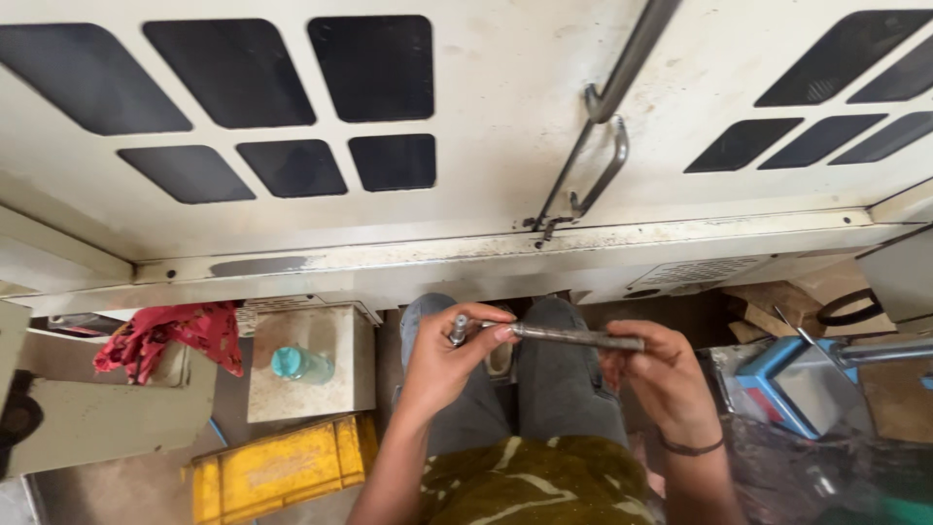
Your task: The person sits on the floor and repeatedly wipes cylindrical metal parts with a patterned cloth. They handle the parts one at a time, wiping them and placing them into a green bin. The person briefly opens a machine door to insert a part before returning to the cleaning task.
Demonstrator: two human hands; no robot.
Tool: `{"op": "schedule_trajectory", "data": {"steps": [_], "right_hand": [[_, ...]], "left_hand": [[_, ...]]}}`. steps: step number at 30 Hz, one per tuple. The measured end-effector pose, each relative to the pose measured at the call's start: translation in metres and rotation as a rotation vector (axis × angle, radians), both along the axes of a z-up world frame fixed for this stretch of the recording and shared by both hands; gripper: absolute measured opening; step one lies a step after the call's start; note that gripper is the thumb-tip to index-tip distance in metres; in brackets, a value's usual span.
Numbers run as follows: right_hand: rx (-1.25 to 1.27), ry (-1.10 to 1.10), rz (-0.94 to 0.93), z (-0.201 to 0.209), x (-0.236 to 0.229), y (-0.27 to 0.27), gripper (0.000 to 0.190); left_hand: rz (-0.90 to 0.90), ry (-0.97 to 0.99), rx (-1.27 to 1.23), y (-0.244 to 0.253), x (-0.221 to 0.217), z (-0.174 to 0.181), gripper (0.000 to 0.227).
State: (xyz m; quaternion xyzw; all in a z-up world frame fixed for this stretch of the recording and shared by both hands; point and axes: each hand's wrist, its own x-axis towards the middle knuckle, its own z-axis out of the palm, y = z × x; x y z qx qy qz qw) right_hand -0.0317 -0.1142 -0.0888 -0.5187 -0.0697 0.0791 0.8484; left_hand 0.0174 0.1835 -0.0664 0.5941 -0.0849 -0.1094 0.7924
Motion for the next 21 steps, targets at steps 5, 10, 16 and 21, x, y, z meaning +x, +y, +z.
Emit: {"op": "schedule_trajectory", "data": {"steps": [5, 10, 16, 21], "right_hand": [[0.208, 0.023, 0.005, -0.008, 0.017, 0.047, 0.044], [0.213, 0.045, 0.030, -0.011, 0.035, 0.090, 0.052], [0.247, 0.076, 0.123, -0.022, 0.043, 0.105, 0.068], [0.156, 0.198, 0.037, -0.021, 0.034, 0.094, 0.075]], "left_hand": [[-0.006, -0.054, -0.078, 0.021, 0.003, -0.012, 0.020], [-0.099, -0.039, -0.041, 0.042, 0.010, -0.010, 0.026], [-0.179, -0.044, 0.025, 0.054, 0.012, -0.007, 0.028], [-0.028, 0.012, 0.037, 0.037, 0.008, -0.011, 0.021]]}}
